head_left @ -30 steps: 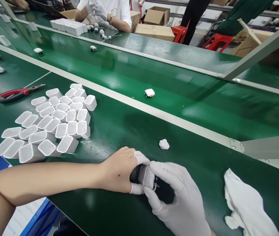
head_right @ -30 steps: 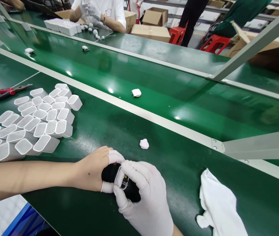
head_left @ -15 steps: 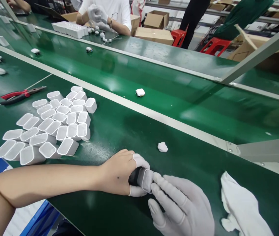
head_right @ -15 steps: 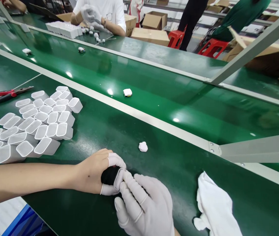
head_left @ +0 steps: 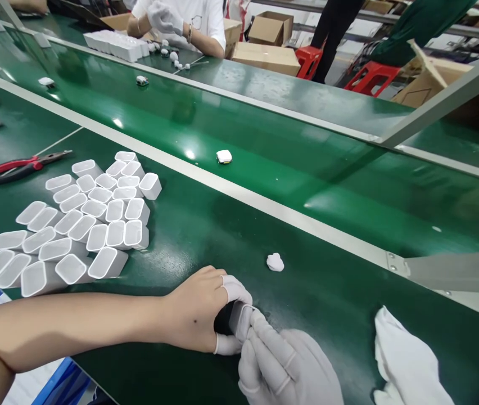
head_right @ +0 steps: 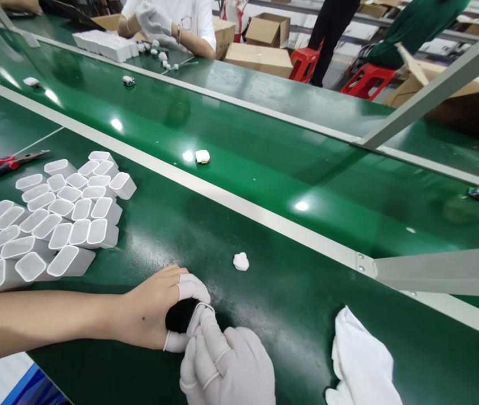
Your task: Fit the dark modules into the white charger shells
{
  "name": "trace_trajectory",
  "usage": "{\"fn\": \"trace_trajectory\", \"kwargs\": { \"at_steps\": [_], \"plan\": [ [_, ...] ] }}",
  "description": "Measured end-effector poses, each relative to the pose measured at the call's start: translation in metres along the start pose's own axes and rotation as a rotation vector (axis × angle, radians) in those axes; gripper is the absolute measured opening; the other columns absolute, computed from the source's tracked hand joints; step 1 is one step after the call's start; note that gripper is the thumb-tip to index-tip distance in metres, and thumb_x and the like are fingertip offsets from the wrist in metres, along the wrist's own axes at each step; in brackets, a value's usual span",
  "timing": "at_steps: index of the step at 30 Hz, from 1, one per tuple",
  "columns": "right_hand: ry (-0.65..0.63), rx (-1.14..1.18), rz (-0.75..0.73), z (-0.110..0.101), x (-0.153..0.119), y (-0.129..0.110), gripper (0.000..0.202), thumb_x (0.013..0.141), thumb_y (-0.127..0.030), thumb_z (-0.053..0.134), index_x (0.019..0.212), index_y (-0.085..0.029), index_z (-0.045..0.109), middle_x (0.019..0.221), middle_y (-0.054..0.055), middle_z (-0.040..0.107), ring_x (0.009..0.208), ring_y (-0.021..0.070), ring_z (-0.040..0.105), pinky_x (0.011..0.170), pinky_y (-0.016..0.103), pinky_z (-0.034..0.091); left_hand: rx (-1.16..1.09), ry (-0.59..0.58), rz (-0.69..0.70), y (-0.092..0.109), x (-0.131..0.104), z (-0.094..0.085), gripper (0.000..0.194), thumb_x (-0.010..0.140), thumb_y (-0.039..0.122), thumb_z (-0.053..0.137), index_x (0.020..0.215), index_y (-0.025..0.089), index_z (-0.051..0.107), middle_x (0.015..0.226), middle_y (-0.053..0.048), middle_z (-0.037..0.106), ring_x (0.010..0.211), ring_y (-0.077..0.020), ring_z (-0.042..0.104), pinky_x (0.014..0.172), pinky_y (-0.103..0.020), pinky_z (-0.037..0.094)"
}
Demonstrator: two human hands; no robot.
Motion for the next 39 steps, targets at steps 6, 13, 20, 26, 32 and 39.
{"fn": "trace_trajectory", "kwargs": {
  "at_steps": [6,13,20,26,32,39],
  "plan": [
    [-0.005,-0.122,-0.031,0.007,-0.002,-0.007,0.020,0.084,-0.011,0.046,0.073,-0.018,0.062,0.075,0.005,0.074,0.040,0.0135,0.050,0.040,0.030,0.035,-0.004,0.007,-0.003,-0.001,0.001,0.000,0.038,0.068,0.031,0.073,0.102,0.024,0.059,0.099,0.000,0.069,0.083,-0.0193,0.060,0.073,-0.032,0.039],
    [0.049,0.483,0.271,0.004,-0.014,0.030,0.017,0.090,-0.013,0.054,0.084,-0.024,0.065,0.088,0.000,0.072,0.075,0.0157,0.068,0.065,0.027,0.055,0.028,-0.003,-0.013,-0.003,0.001,-0.001,0.044,0.065,0.036,0.077,0.103,0.023,0.059,0.098,-0.001,0.069,0.085,-0.0206,0.061,0.077,-0.032,0.041],
    [0.070,0.345,0.094,-0.003,-0.015,0.027,0.031,0.088,-0.019,0.057,0.118,-0.023,0.060,0.109,0.006,0.069,0.096,0.0226,0.064,0.081,0.040,0.054,0.087,-0.068,0.021,-0.004,0.002,-0.001,0.044,0.066,0.039,0.077,0.102,0.021,0.059,0.095,-0.002,0.068,0.086,-0.0205,0.060,0.081,-0.032,0.043],
    [0.027,0.094,0.067,0.004,-0.011,0.010,0.040,0.084,-0.036,0.063,0.120,-0.017,0.061,0.112,0.013,0.065,0.097,0.0296,0.062,0.078,0.049,0.054,0.202,-0.084,0.039,-0.004,0.000,0.004,0.045,0.063,0.039,0.077,0.099,0.019,0.058,0.093,-0.003,0.068,0.084,-0.0213,0.059,0.076,-0.032,0.043],
    [0.032,0.210,0.131,0.003,-0.012,0.006,0.032,0.084,-0.019,0.059,0.116,-0.021,0.063,0.107,0.008,0.066,0.093,0.0223,0.062,0.076,0.040,0.056,0.245,-0.045,0.034,-0.002,-0.002,0.004,0.043,0.063,0.039,0.076,0.097,0.019,0.058,0.092,-0.002,0.068,0.083,-0.0208,0.061,0.075,-0.032,0.041],
    [0.077,0.214,0.100,-0.001,-0.008,0.000,0.024,0.085,-0.014,0.058,0.107,-0.022,0.062,0.097,0.004,0.067,0.084,0.0181,0.062,0.072,0.034,0.054,0.251,-0.012,0.048,-0.003,-0.003,0.003,0.043,0.065,0.042,0.074,0.097,0.019,0.057,0.092,-0.002,0.069,0.082,-0.0209,0.062,0.073,-0.033,0.039]
  ]
}}
Point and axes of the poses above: each hand's wrist, its own x-axis towards the middle knuckle, its own z-axis out of the palm, y = z × x, the point moved 6 cm from there along x, towards the middle knuckle
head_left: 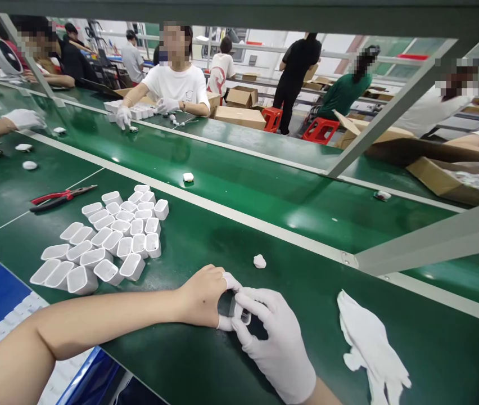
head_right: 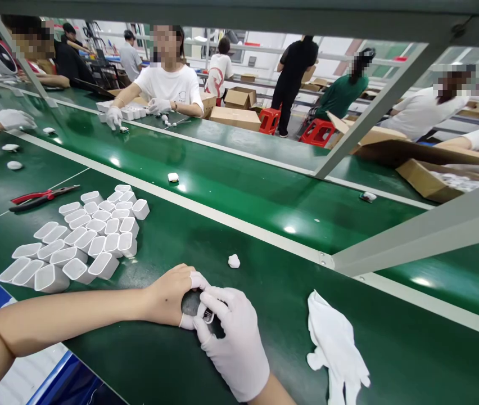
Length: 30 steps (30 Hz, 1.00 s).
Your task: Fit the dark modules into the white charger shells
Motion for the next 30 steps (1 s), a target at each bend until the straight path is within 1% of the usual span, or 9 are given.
{"fn": "trace_trajectory", "kwargs": {
  "at_steps": [5,8,12,15,18,20,22,26,30],
  "plan": [
    [-0.010,-0.214,-0.119,0.006,-0.006,-0.014,0.013,0.087,-0.013,0.052,0.093,-0.019,0.063,0.079,0.003,0.065,0.065,0.0171,0.057,0.059,0.032,0.046,-0.022,0.002,0.039,0.005,0.000,-0.004,0.039,0.070,0.045,0.070,0.097,0.021,0.057,0.095,0.000,0.070,0.083,-0.0202,0.062,0.074,-0.033,0.037],
    [-0.019,-0.356,-0.196,0.009,-0.014,-0.022,0.016,0.089,-0.011,0.050,0.091,-0.018,0.065,0.074,0.003,0.064,0.062,0.0179,0.056,0.056,0.032,0.044,0.014,0.013,0.079,0.009,-0.002,-0.004,0.039,0.071,0.046,0.069,0.097,0.020,0.056,0.095,0.000,0.070,0.082,-0.0199,0.061,0.074,-0.034,0.036],
    [-0.047,-0.329,-0.336,0.005,-0.021,-0.028,0.026,0.087,-0.005,0.049,0.103,-0.019,0.064,0.083,0.003,0.068,0.063,0.0164,0.058,0.055,0.030,0.046,0.062,0.021,0.068,0.009,-0.006,0.000,0.039,0.067,0.044,0.070,0.095,0.020,0.055,0.093,-0.002,0.069,0.082,-0.0211,0.060,0.075,-0.034,0.037],
    [-0.095,-0.258,-0.397,0.001,-0.019,-0.028,0.029,0.089,-0.004,0.047,0.106,-0.021,0.063,0.077,0.001,0.067,0.055,0.0136,0.055,0.049,0.027,0.043,0.031,-0.015,0.009,0.007,-0.006,0.003,0.043,0.060,0.044,0.075,0.090,0.020,0.055,0.088,-0.002,0.067,0.081,-0.0218,0.061,0.075,-0.034,0.039],
    [-0.043,-0.196,-0.329,-0.005,-0.014,-0.023,0.022,0.091,-0.009,0.048,0.107,-0.020,0.060,0.077,0.001,0.067,0.060,0.0143,0.059,0.054,0.028,0.047,0.016,0.004,-0.060,0.005,-0.004,0.001,0.042,0.060,0.044,0.075,0.088,0.019,0.055,0.084,-0.001,0.065,0.079,-0.0216,0.060,0.074,-0.033,0.040],
    [0.007,-0.193,-0.199,-0.007,-0.011,-0.016,0.020,0.092,-0.023,0.052,0.111,-0.017,0.059,0.085,0.006,0.067,0.073,0.0189,0.063,0.064,0.034,0.052,0.029,0.050,-0.096,0.003,-0.004,-0.003,0.041,0.061,0.044,0.075,0.086,0.019,0.055,0.082,-0.001,0.064,0.078,-0.0215,0.059,0.073,-0.034,0.040],
    [0.007,-0.222,-0.063,-0.004,-0.010,-0.008,0.030,0.090,-0.034,0.057,0.114,-0.016,0.060,0.091,0.009,0.066,0.079,0.0230,0.062,0.066,0.039,0.053,0.061,0.086,-0.114,0.001,-0.004,-0.004,0.041,0.063,0.046,0.074,0.084,0.019,0.053,0.081,-0.002,0.063,0.078,-0.0218,0.058,0.074,-0.035,0.040],
    [-0.048,-0.189,0.057,0.006,-0.009,-0.004,0.023,0.089,-0.026,0.059,0.110,-0.019,0.065,0.085,0.006,0.063,0.073,0.0196,0.059,0.060,0.033,0.052,0.157,0.126,-0.117,-0.002,-0.005,-0.003,0.041,0.067,0.053,0.070,0.080,0.019,0.050,0.078,-0.003,0.061,0.075,-0.0222,0.056,0.074,-0.037,0.039],
    [0.019,-0.172,-0.047,0.003,-0.007,-0.011,0.022,0.090,-0.015,0.053,0.106,-0.021,0.067,0.080,0.005,0.064,0.067,0.0178,0.058,0.057,0.031,0.049,0.158,0.128,-0.116,-0.003,-0.005,-0.002,0.042,0.066,0.054,0.069,0.080,0.019,0.050,0.078,-0.002,0.062,0.076,-0.0223,0.057,0.074,-0.037,0.038]
  ]
}}
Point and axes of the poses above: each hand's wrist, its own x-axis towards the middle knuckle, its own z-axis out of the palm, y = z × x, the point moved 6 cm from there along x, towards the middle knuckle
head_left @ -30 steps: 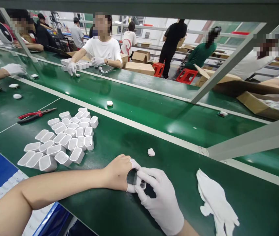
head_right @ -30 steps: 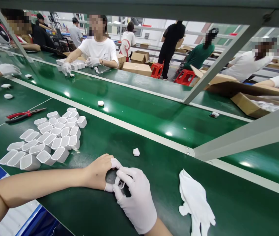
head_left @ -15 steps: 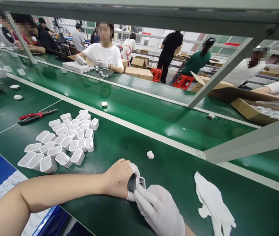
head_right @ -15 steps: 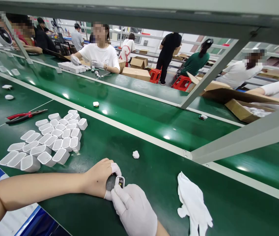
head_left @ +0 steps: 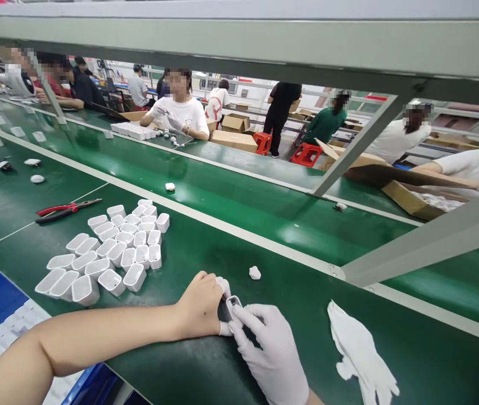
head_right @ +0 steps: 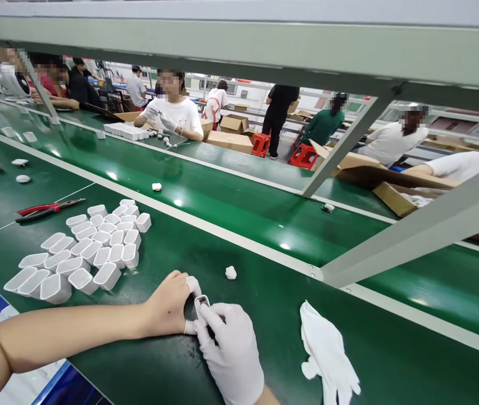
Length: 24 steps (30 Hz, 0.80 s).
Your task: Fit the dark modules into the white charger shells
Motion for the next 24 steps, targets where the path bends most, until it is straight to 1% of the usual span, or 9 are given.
{"fn": "trace_trajectory", "kwargs": {
  "at_steps": [3,7,9,12,16,18,21,23,24],
  "plan": [
    [0.021,0.102,0.018,-0.005,0.000,0.003,0.020,0.089,-0.013,0.053,0.097,-0.022,0.069,0.077,0.002,0.065,0.065,0.0162,0.060,0.057,0.030,0.050,-0.028,-0.025,-0.010,0.000,0.002,-0.001,0.042,0.065,0.052,0.071,0.081,0.019,0.052,0.079,-0.002,0.062,0.077,-0.0224,0.058,0.075,-0.037,0.039],
    [0.155,0.368,0.362,-0.011,-0.007,0.032,0.006,0.087,-0.020,0.062,0.083,-0.020,0.067,0.080,0.003,0.067,0.068,0.0164,0.064,0.060,0.027,0.054,-0.036,-0.033,-0.036,0.001,0.004,-0.005,0.042,0.063,0.048,0.073,0.085,0.018,0.053,0.081,-0.002,0.062,0.079,-0.0227,0.058,0.076,-0.037,0.042],
    [0.214,0.482,0.505,-0.010,-0.012,0.046,0.010,0.089,-0.027,0.061,0.086,-0.018,0.065,0.077,0.004,0.068,0.065,0.0173,0.066,0.058,0.028,0.056,-0.055,-0.024,-0.005,0.004,0.003,-0.007,0.039,0.066,0.041,0.072,0.093,0.018,0.055,0.086,-0.002,0.063,0.082,-0.0227,0.059,0.078,-0.037,0.043],
    [0.147,0.586,0.564,-0.002,-0.011,0.055,0.024,0.098,-0.031,0.045,0.093,-0.016,0.064,0.071,0.004,0.066,0.054,0.0155,0.062,0.050,0.026,0.054,-0.094,-0.002,0.052,0.008,0.001,-0.009,0.048,0.067,0.034,0.070,0.110,0.019,0.055,0.100,-0.004,0.065,0.090,-0.0242,0.059,0.082,-0.038,0.044],
    [0.041,0.533,0.448,-0.005,-0.003,0.048,0.023,0.094,-0.030,0.048,0.088,-0.019,0.069,0.073,0.002,0.061,0.059,0.0145,0.059,0.052,0.025,0.052,-0.197,-0.029,0.104,0.008,0.000,-0.007,0.048,0.067,0.034,0.073,0.111,0.021,0.058,0.101,-0.003,0.068,0.093,-0.0233,0.059,0.085,-0.037,0.045],
    [-0.007,0.397,0.288,-0.010,0.002,0.037,0.021,0.092,-0.023,0.050,0.094,-0.021,0.070,0.073,0.001,0.057,0.061,0.0138,0.057,0.054,0.024,0.050,-0.254,-0.043,0.134,0.009,0.001,-0.006,0.047,0.068,0.034,0.074,0.110,0.021,0.059,0.098,-0.002,0.069,0.091,-0.0212,0.060,0.086,-0.034,0.046],
    [-0.035,0.137,-0.057,-0.017,0.002,0.016,0.031,0.091,-0.013,0.045,0.109,-0.023,0.068,0.068,-0.001,0.053,0.056,0.0130,0.051,0.051,0.025,0.042,-0.297,-0.054,0.179,0.010,0.002,-0.006,0.043,0.069,0.031,0.074,0.110,0.022,0.060,0.096,0.000,0.070,0.088,-0.0187,0.061,0.087,-0.032,0.044],
    [-0.051,0.027,-0.217,-0.017,-0.002,0.008,0.033,0.093,-0.017,0.043,0.118,-0.021,0.065,0.069,0.001,0.054,0.057,0.0144,0.048,0.052,0.027,0.040,-0.310,-0.045,0.196,0.011,0.002,-0.007,0.040,0.070,0.030,0.072,0.108,0.023,0.060,0.096,0.001,0.070,0.087,-0.0180,0.061,0.087,-0.032,0.043],
    [-0.065,0.000,-0.238,-0.015,-0.004,0.008,0.034,0.095,-0.022,0.041,0.121,-0.019,0.063,0.070,0.002,0.054,0.058,0.0151,0.048,0.053,0.028,0.039,-0.315,-0.037,0.198,0.011,0.002,-0.007,0.040,0.070,0.029,0.072,0.108,0.023,0.061,0.095,0.001,0.071,0.087,-0.0181,0.061,0.087,-0.031,0.043]
  ]
}}
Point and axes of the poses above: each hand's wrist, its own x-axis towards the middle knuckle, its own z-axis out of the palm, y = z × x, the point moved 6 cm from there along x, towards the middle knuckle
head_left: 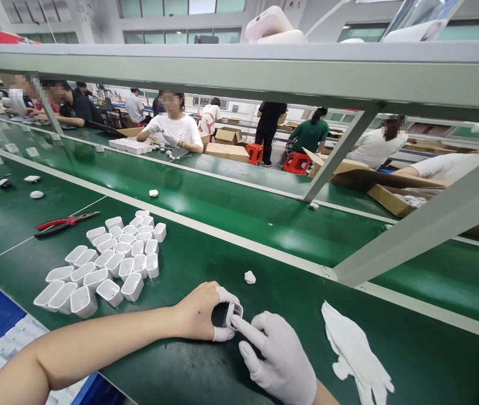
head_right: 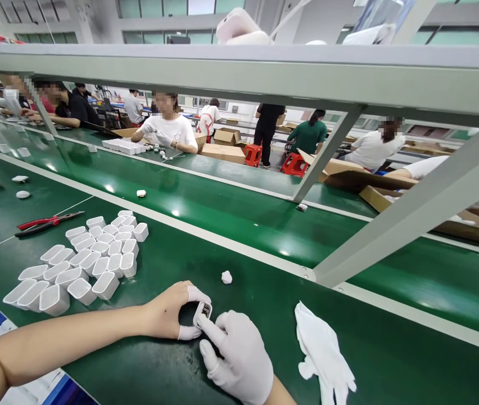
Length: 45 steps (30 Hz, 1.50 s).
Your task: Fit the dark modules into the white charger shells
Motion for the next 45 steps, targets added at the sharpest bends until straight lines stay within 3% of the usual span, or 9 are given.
{"fn": "trace_trajectory", "kwargs": {
  "at_steps": [6,13,15,21,28,33,37,41,45],
  "plan": [
    [-0.096,0.057,0.193,0.015,-0.003,0.015,0.042,0.102,-0.029,0.027,0.117,-0.018,0.065,0.069,0.002,0.047,0.060,0.0154,0.047,0.055,0.027,0.036,-0.031,0.037,-0.016,-0.002,0.000,0.000,0.038,0.068,0.027,0.073,0.105,0.023,0.063,0.091,0.000,0.070,0.083,-0.0192,0.059,0.080,-0.030,0.044],
    [-0.041,-0.109,0.154,0.019,0.014,0.004,0.040,0.099,-0.023,0.032,0.085,-0.014,0.067,0.064,0.003,0.049,0.056,0.0158,0.041,0.055,0.030,0.028,-0.056,0.006,-0.050,-0.005,0.002,0.002,0.043,0.067,0.027,0.073,0.108,0.022,0.061,0.097,-0.001,0.069,0.086,-0.0205,0.058,0.082,-0.033,0.043],
    [-0.058,-0.022,0.188,0.020,0.013,0.009,0.041,0.099,-0.023,0.031,0.078,-0.015,0.065,0.062,0.002,0.050,0.057,0.0159,0.042,0.056,0.030,0.029,-0.069,-0.004,-0.071,-0.006,0.002,0.002,0.039,0.067,0.027,0.073,0.104,0.022,0.061,0.096,-0.001,0.069,0.087,-0.0205,0.058,0.082,-0.033,0.043],
    [-0.060,0.429,0.422,0.024,-0.009,0.035,0.037,0.101,-0.024,0.032,0.109,-0.022,0.067,0.067,-0.001,0.056,0.061,0.0142,0.056,0.059,0.026,0.043,-0.038,-0.008,-0.100,-0.006,0.001,0.003,0.042,0.064,0.025,0.075,0.103,0.021,0.061,0.094,-0.001,0.068,0.085,-0.0210,0.057,0.078,-0.033,0.042],
    [0.079,0.390,0.382,0.016,-0.012,0.038,0.026,0.096,-0.023,0.047,0.111,-0.026,0.068,0.068,-0.002,0.053,0.057,0.0119,0.052,0.054,0.024,0.042,-0.001,-0.025,-0.086,-0.007,-0.001,0.004,0.046,0.067,0.028,0.074,0.109,0.021,0.059,0.096,-0.002,0.068,0.086,-0.0208,0.058,0.080,-0.033,0.042],
    [-0.111,0.327,0.242,0.017,-0.001,0.026,0.041,0.101,-0.035,0.030,0.109,-0.024,0.069,0.081,0.004,0.056,0.070,0.0171,0.055,0.064,0.033,0.043,-0.024,-0.039,-0.077,-0.006,0.002,0.004,0.043,0.067,0.031,0.074,0.106,0.023,0.060,0.095,-0.001,0.068,0.085,-0.0207,0.058,0.079,-0.033,0.042],
    [-0.141,0.305,0.226,0.021,0.007,0.017,0.043,0.099,-0.031,0.031,0.083,-0.018,0.069,0.068,0.003,0.051,0.063,0.0174,0.048,0.060,0.033,0.036,0.002,-0.033,-0.076,-0.009,0.001,0.005,0.042,0.067,0.033,0.074,0.106,0.022,0.061,0.097,-0.002,0.068,0.085,-0.0212,0.057,0.078,-0.033,0.042],
    [-0.175,0.534,0.484,0.031,0.001,0.033,0.045,0.099,-0.034,0.033,0.078,-0.020,0.070,0.069,0.003,0.055,0.066,0.0176,0.052,0.062,0.032,0.041,0.000,-0.028,-0.091,-0.008,0.002,0.005,0.043,0.065,0.031,0.074,0.106,0.021,0.061,0.093,-0.001,0.068,0.083,-0.0205,0.057,0.080,-0.033,0.042],
    [-0.018,0.731,0.879,0.026,-0.027,0.060,0.035,0.098,-0.037,0.040,0.098,-0.021,0.071,0.077,0.004,0.064,0.067,0.0167,0.057,0.065,0.030,0.050,-0.014,-0.046,-0.098,-0.003,0.003,0.002,0.041,0.066,0.028,0.074,0.104,0.021,0.061,0.091,0.000,0.068,0.083,-0.0198,0.058,0.080,-0.032,0.042]
  ]
}}
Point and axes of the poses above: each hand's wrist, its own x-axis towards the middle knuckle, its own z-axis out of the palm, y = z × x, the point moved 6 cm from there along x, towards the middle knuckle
